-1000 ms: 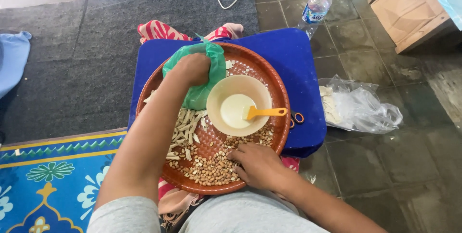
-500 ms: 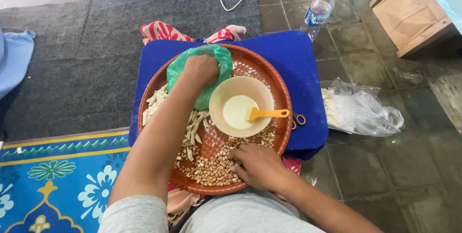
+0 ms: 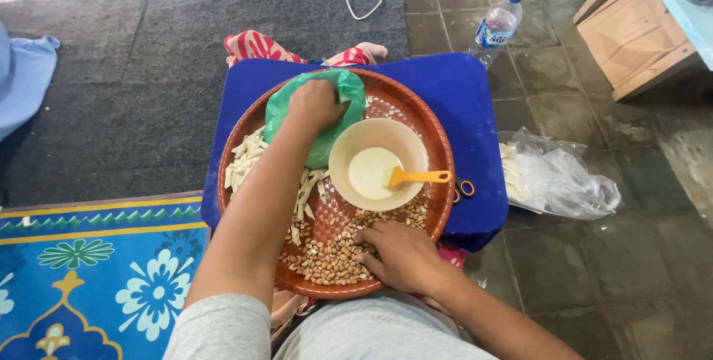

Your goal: Manually assembling peanut snacks by wrapping small strips of dough around individual peanuts using a liquid binder applied with a small brush.

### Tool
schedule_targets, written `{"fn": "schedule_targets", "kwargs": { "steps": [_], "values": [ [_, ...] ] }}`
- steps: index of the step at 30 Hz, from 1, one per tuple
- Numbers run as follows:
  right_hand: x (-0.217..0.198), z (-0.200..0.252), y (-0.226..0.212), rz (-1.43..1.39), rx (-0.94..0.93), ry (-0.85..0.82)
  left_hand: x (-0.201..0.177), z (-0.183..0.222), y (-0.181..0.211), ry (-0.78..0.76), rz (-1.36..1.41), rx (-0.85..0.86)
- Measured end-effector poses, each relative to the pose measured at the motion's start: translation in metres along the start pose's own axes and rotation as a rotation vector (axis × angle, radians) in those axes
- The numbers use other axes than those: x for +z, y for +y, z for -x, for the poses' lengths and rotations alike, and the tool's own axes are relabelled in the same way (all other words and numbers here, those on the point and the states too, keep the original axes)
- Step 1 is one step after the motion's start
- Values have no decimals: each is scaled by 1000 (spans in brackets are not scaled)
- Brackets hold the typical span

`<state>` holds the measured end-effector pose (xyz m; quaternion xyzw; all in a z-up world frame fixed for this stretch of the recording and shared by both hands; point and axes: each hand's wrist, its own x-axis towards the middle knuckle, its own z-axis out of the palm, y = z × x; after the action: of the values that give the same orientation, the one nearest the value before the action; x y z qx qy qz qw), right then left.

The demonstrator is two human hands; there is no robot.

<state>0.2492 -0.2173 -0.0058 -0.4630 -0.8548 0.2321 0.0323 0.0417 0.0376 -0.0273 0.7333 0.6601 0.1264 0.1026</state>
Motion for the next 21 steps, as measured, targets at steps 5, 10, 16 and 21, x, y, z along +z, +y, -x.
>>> {"fn": "schedule_targets", "kwargs": {
  "steps": [5,10,16,21],
  "values": [
    [-3,0,-3,-2,29,-28,19,-10,-8,58,41,-3],
    [-7,-2,-7,11,76,-69,23,-14,-13,72,64,1],
    [-10,0,-10,-12,63,-46,14,-12,-9,-36,-2,0],
    [-10,1,-11,-7,73,-43,0,-3,1,-184,-148,35]
  ]
}}
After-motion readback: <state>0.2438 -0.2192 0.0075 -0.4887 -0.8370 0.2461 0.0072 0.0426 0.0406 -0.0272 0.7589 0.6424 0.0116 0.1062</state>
